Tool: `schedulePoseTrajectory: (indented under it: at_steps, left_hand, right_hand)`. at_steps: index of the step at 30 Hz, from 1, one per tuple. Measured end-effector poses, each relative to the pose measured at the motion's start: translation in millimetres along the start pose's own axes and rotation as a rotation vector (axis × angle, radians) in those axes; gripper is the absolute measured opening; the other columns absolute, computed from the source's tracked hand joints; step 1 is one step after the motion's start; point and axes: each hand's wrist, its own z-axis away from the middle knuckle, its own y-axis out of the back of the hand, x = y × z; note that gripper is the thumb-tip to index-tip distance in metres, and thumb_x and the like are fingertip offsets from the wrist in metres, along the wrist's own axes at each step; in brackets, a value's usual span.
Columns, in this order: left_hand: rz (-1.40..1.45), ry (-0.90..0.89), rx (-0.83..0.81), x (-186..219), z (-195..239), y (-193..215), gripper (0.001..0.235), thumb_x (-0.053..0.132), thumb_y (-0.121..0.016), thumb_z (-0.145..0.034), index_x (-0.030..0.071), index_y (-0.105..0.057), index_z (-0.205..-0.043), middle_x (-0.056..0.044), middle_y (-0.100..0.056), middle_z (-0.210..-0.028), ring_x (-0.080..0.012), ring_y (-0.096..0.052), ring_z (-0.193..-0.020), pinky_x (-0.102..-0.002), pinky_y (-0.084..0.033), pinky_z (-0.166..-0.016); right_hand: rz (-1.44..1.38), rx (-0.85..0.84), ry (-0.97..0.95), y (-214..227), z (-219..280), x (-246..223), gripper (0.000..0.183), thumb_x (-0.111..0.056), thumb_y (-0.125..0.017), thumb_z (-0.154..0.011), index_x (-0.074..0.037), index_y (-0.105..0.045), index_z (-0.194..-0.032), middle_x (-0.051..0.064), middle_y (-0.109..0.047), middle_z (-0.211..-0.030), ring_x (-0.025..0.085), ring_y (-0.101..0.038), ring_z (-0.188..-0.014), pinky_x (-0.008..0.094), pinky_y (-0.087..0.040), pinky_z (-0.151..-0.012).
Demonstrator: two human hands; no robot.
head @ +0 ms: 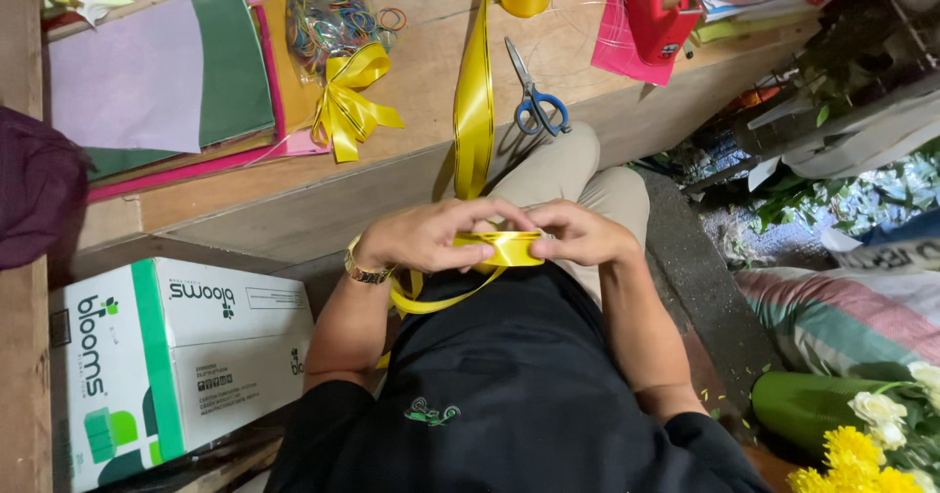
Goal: The person ties a yellow ribbon bow by hand, using shears to cut the ribbon and then repeatedly folding and layering the loops to form the bow shape.
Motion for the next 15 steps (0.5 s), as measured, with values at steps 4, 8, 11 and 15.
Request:
schedulePoseTrajectory:
  at_steps: [4,8,11,15]
  left_hand:
    - [0.007,-0.027,0.139,-34.8,1.6,-5.6,0.065,0.013,-0.075,-0.090,0.008,-0.041,-0.146,-0.018,-0.071,-0.095,-0.0217,-0.069,-0.075,-0.040,-0.058,-0.074]
    - [-0.351,-0.069,0.561,-87.7,-7.4,-2.4,0.076,0.004,-0.081,-0.076,0.014,-0.045,-0.142,-0.011,-0.068,-0.101,-0.0305,-0.068,-0.097,-0.046,-0.053,-0.092]
    - [-0.734,-0.085,0.899,-101.5,-11.6,-5.3,0.068,0.004,-0.077,-0.077,0.016,-0.056,-0.140,-0.012,-0.059,-0.123,-0.0347,-0.058,-0.117,-0.051,-0.045,-0.105]
    - [-1.234,-0.178,1.156,-103.1,-16.9,-3.4,0.073,0.015,-0.080,-0.083,0.015,-0.048,-0.149,-0.019,-0.044,-0.144,-0.0395,-0.039,-0.137,-0.062,-0.019,-0.120]
  right_hand:
    - [-0.171,0.138,0.088,-0.9,12.4,-1.8,0.025,-0.021,-0.071,-0.093,0.003,-0.068,-0.085,0.019,-0.070,-0.092,0.027,-0.067,-0.082,0.041,-0.053,-0.076]
    - [-0.491,0.462,0.325,-4.7,16.6,-9.5,0.031,-0.023,-0.074,-0.083,0.002,-0.056,-0.076,0.026,-0.061,-0.083,0.034,-0.063,-0.075,0.044,-0.050,-0.070]
    - [-0.667,0.493,0.483,-14.6,3.5,-41.5,0.027,-0.024,-0.072,-0.086,-0.002,-0.057,-0.092,0.032,-0.060,-0.094,0.046,-0.056,-0.100,0.059,-0.048,-0.081]
    - [-0.751,0.366,0.547,2.1,7.3,-39.0,0.024,-0.026,-0.059,-0.100,-0.010,-0.056,-0.118,0.037,-0.027,-0.159,0.054,-0.045,-0.139,0.071,-0.045,-0.105]
